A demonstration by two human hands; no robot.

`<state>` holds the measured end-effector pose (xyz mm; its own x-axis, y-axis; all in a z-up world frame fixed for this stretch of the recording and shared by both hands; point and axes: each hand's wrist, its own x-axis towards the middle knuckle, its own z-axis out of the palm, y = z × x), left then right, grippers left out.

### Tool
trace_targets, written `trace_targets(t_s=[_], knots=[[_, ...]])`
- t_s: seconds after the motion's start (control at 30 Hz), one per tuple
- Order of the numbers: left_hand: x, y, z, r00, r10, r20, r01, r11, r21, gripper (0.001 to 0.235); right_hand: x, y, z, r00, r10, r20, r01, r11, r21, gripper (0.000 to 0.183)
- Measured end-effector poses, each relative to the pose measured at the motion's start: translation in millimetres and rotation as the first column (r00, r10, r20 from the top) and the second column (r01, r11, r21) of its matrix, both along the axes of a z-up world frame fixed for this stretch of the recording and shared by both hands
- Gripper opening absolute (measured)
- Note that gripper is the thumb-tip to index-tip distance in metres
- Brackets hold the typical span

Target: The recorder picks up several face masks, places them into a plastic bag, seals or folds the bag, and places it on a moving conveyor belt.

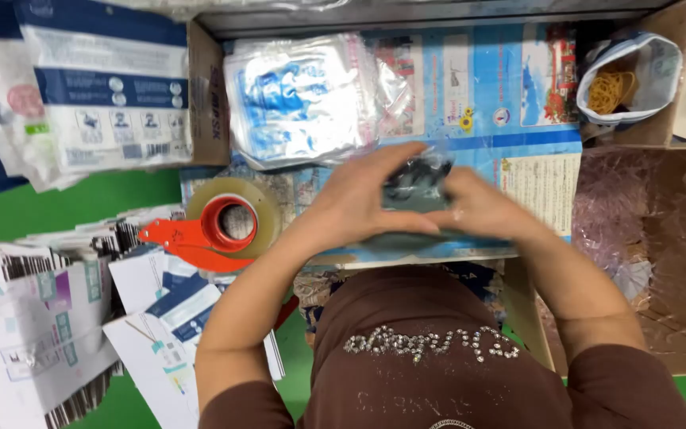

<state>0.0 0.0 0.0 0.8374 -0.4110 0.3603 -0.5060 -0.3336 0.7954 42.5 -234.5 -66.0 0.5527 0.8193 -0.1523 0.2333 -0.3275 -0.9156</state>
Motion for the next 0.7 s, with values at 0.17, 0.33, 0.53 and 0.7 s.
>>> trace_targets(t_s=[0.17,0.33,0.53,0.7], knots=[[-9.9,2.7,-21.0,0.903,0.103,-0.418,-0.118,0.993,-0.011,0.059,5.8,-59.0,-9.9,0.948,-0.094,-0.305,0.110,0.993,0.034,0.029],[-13.5,-10.6,-24.2,0.838,-0.008,-0.546,-0.100,0.981,-0.167,0.047,-23.2,-20.4,11.3,0.964,-0.237,0.121,0.202,0.947,0.249,0.021],[-10.4,-7.6,-35.0,0.854,0.144,-0.500,-0.187,0.982,-0.036,0.025,-22.2,-20.7,41.0,0.769,-0.477,0.426,0.389,0.877,0.280,0.017],[-16.3,-4.6,-54.6,0.666,0.295,-0.685,-0.344,0.936,0.068,0.033,-35.2,-16.1,64.7,0.485,-0.535,0.692,0.374,0.842,0.389,0.024]])
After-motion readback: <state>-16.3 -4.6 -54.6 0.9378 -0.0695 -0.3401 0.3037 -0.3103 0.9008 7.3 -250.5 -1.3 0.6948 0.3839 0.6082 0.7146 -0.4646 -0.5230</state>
